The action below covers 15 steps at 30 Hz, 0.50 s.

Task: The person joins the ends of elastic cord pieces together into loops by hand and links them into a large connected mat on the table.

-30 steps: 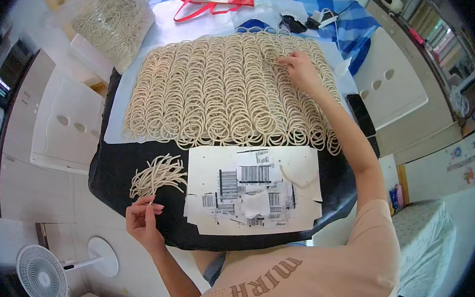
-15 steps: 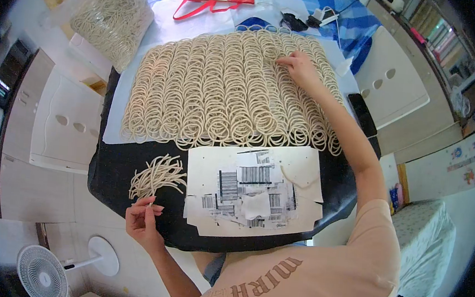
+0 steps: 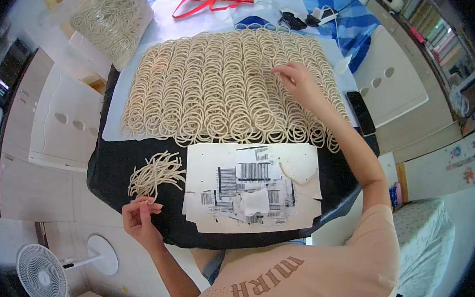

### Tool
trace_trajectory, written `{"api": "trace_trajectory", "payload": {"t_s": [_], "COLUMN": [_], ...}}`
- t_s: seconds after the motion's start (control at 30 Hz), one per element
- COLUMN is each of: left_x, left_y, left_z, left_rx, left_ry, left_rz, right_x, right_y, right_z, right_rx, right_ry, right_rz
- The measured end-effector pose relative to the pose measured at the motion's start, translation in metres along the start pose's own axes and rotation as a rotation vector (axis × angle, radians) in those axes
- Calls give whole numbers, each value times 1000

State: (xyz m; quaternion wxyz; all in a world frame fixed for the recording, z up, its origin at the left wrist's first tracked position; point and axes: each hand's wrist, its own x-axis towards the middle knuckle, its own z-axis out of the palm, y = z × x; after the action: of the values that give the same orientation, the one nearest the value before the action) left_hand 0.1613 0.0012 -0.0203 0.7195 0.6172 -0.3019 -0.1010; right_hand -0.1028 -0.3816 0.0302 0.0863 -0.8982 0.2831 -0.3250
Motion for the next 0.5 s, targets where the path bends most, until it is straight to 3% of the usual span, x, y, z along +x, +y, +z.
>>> {"api": "trace_trajectory", "payload": {"t_s": [0.27,0.5], "left_x": [1,-1], "left_y": [3,-2], "left_z": [1,-7], "left_rx": [-206,-191], "left_ry": [3,-42], "left_rz": [-42,-21], "right_x": [-53,-70], "right_y": [-114,-171], "right_z": [-35,-49], "right_rx": [258,320], "right_ry": [-256,-425], "right_rz": [-92,-92]}}
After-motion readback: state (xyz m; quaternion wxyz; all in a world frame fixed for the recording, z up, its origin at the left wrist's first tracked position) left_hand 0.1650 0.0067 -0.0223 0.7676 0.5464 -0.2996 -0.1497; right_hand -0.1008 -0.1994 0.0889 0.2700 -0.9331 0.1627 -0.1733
